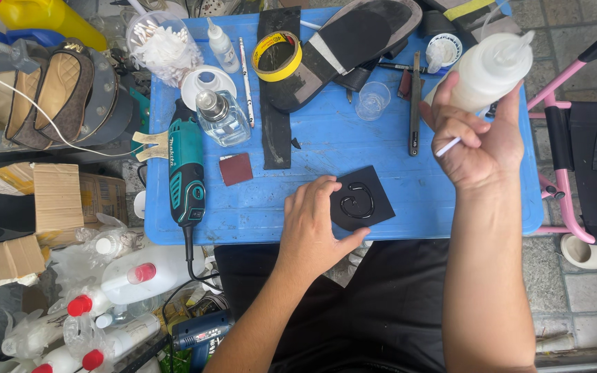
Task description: The person applies glue from a squeeze bottle onto black shoe sole pieces and spreads it with a brush. They repeat this process on multiple pieces, then clean the brush and wipe the bottle nozzle.
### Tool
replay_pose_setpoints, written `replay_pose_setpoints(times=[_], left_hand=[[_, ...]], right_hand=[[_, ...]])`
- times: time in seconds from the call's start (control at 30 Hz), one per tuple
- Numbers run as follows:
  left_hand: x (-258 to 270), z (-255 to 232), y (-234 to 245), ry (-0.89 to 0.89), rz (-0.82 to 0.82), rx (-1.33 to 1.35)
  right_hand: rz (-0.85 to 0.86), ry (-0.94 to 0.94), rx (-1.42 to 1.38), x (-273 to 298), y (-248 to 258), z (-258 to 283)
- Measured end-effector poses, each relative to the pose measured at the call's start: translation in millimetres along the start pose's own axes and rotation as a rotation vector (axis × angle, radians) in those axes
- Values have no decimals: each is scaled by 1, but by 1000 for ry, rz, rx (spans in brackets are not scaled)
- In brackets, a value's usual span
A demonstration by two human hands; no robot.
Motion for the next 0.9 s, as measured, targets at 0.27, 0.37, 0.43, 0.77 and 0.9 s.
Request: replay_pose_setpoints(times=[0.27,0.37,0.43,0.77,0.9], left_hand=[[-2,-2,13,-8,35,42],[-4,-2,16,3,61,44],[-3,-1,16,14,76,38],[-2,1,10,43,91,36],[-1,-2,10,39,59,38]], right_hand=[[-129,-23,-75,-2,14,12],[-120,-35,-87,-1,19,19],[-110,-37,-81,-1,20,23],[-68,223,432,38,35,14],[-131,343,1261,83,47,5]])
Point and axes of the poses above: each hand's wrist, its own x-axis away from the middle knuckle, its own y-axis out of the back of the hand, z = x × y, the point moved 4 cm from there along -x, towards the middle knuckle, and after that the axes turned 5 degrees about y, right-handed, at the moved point
